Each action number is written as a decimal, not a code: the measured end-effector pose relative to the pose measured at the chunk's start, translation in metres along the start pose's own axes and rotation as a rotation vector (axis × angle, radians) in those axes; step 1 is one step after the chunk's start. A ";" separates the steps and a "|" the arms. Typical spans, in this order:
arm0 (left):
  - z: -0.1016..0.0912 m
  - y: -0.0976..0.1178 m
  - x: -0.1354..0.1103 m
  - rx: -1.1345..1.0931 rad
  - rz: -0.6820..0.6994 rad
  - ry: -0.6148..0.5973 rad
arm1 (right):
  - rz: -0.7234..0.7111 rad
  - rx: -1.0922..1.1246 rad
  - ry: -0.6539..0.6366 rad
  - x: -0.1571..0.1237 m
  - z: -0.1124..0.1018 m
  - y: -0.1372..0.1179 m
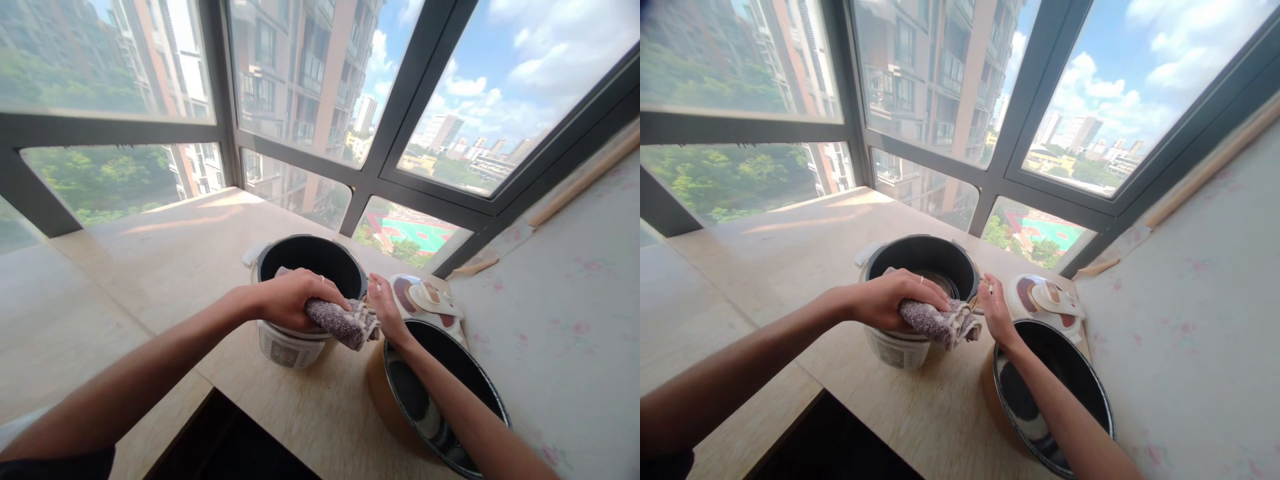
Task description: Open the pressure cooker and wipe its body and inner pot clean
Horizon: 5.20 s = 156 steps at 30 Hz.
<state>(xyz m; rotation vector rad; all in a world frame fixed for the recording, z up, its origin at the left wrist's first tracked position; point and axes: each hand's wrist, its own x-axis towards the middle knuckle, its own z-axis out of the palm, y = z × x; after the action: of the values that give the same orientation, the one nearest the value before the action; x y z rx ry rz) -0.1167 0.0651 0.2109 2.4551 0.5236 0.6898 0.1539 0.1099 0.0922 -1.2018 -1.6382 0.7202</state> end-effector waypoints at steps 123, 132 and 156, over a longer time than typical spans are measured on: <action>-0.005 -0.130 0.055 0.603 -0.599 -0.595 | 0.096 0.148 0.095 -0.015 0.012 -0.007; 0.020 -0.125 0.077 0.638 -0.249 -0.621 | 0.127 0.159 0.097 -0.016 0.012 -0.009; -0.004 -0.079 0.038 -0.009 -0.268 -0.721 | 0.139 0.127 0.087 -0.017 0.007 -0.012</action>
<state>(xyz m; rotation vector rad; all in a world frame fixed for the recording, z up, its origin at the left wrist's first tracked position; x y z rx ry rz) -0.1062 0.1468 0.1817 2.3442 0.5277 -0.3029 0.1436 0.0899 0.0939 -1.2466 -1.4261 0.8348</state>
